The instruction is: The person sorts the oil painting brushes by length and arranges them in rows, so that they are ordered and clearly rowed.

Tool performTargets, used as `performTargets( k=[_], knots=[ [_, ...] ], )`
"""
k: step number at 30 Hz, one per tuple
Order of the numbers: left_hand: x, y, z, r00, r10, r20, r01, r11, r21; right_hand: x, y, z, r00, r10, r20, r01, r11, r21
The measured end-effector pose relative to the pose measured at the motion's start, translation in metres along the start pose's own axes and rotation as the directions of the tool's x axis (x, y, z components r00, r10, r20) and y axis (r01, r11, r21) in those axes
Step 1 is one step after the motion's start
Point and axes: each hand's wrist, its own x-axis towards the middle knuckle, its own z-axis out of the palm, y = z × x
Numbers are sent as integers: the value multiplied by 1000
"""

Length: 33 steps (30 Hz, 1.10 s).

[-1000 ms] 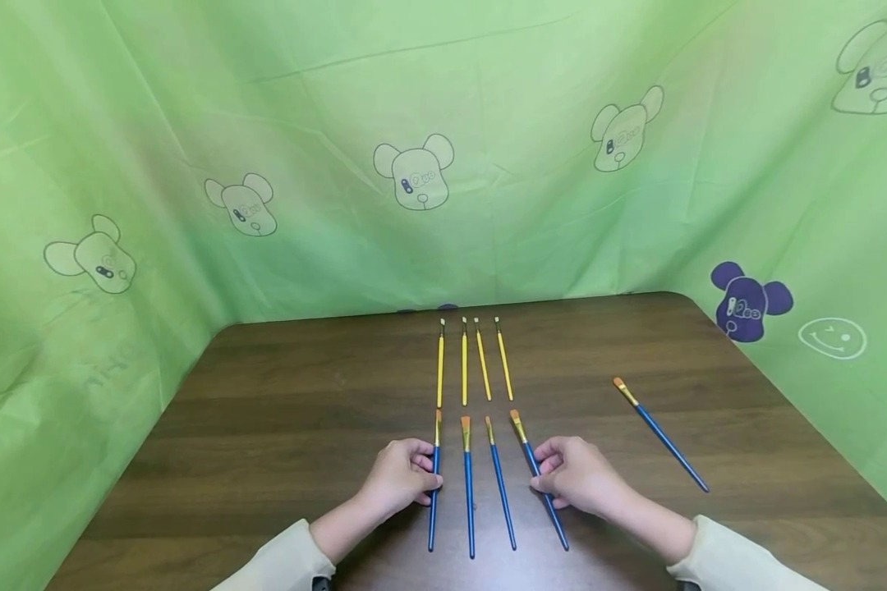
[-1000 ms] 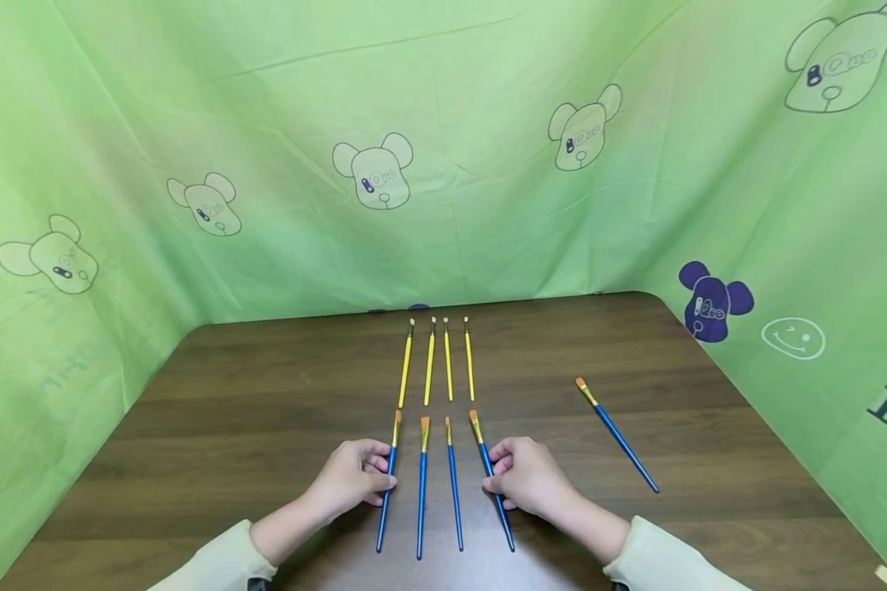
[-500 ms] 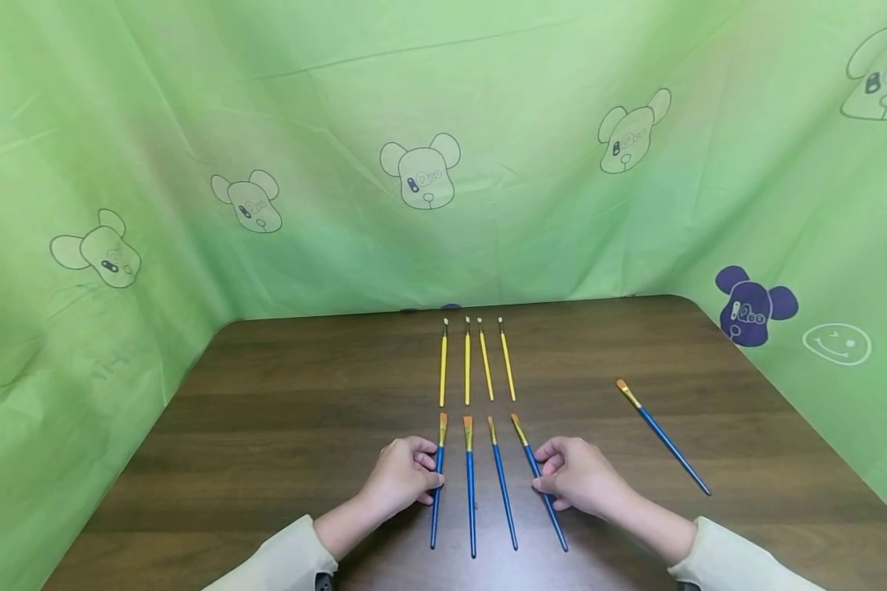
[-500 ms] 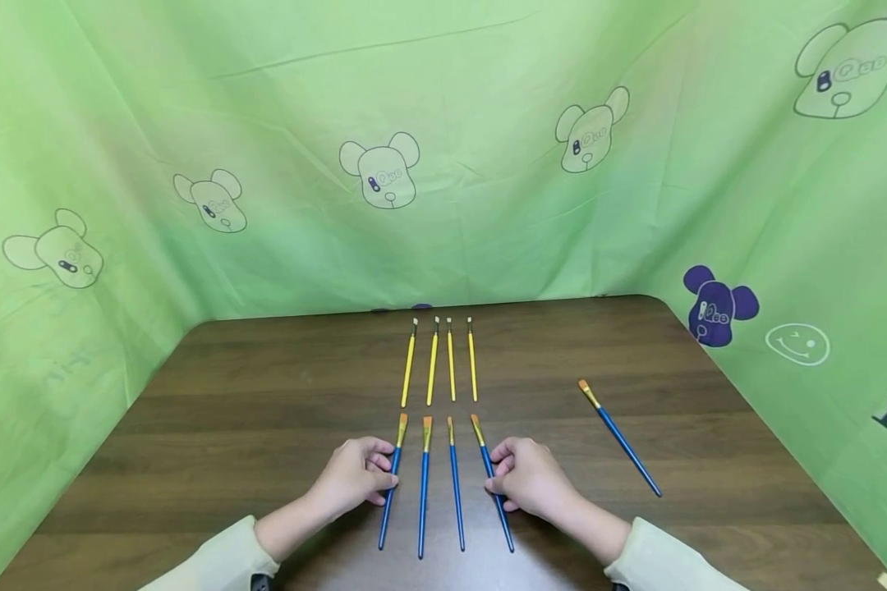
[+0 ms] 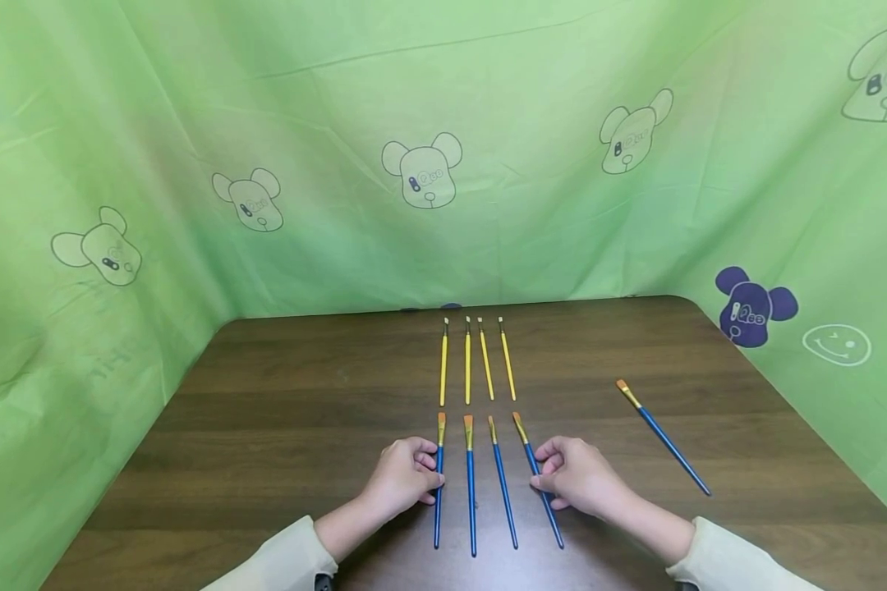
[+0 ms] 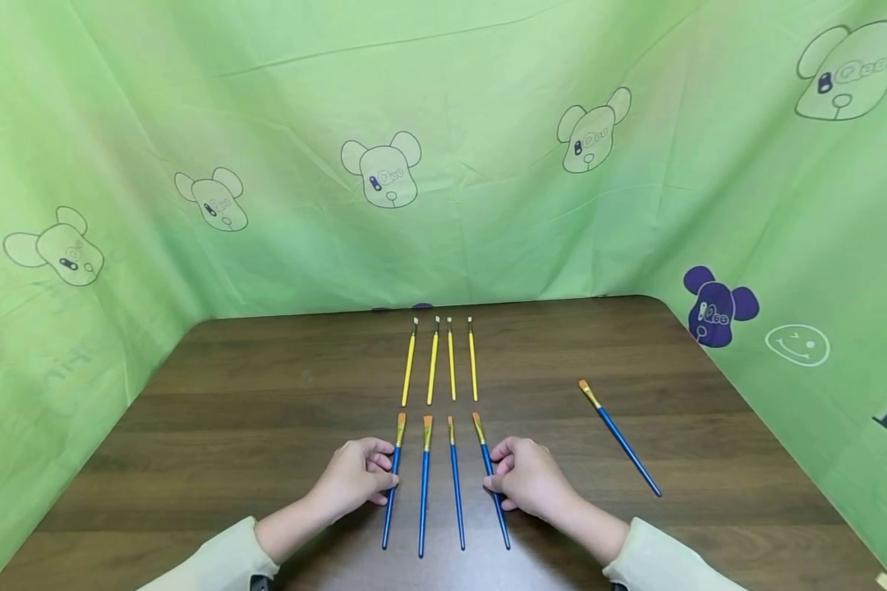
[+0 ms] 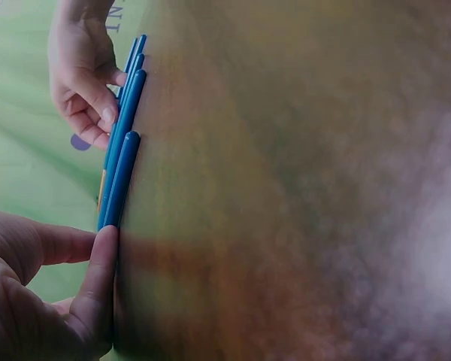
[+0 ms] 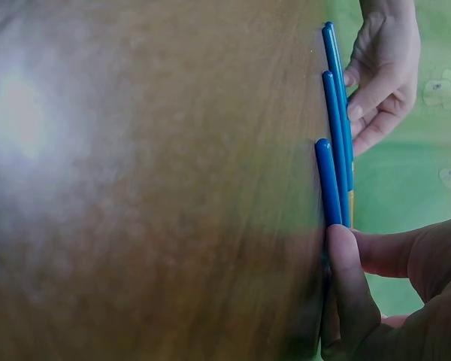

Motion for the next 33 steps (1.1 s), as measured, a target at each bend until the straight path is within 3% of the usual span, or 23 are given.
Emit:
performTargets(
  k=[23,33],
  knots=[
    [-1,0,-2,1000,-15,-2,15,1000,-6,1,-2,2,1000,8,2,-8,1000,-12],
    [0,1,-1,1000,0,5,0,1000,-8,-1,-2,-6,999,10,51,-12,999,47]
  ],
)
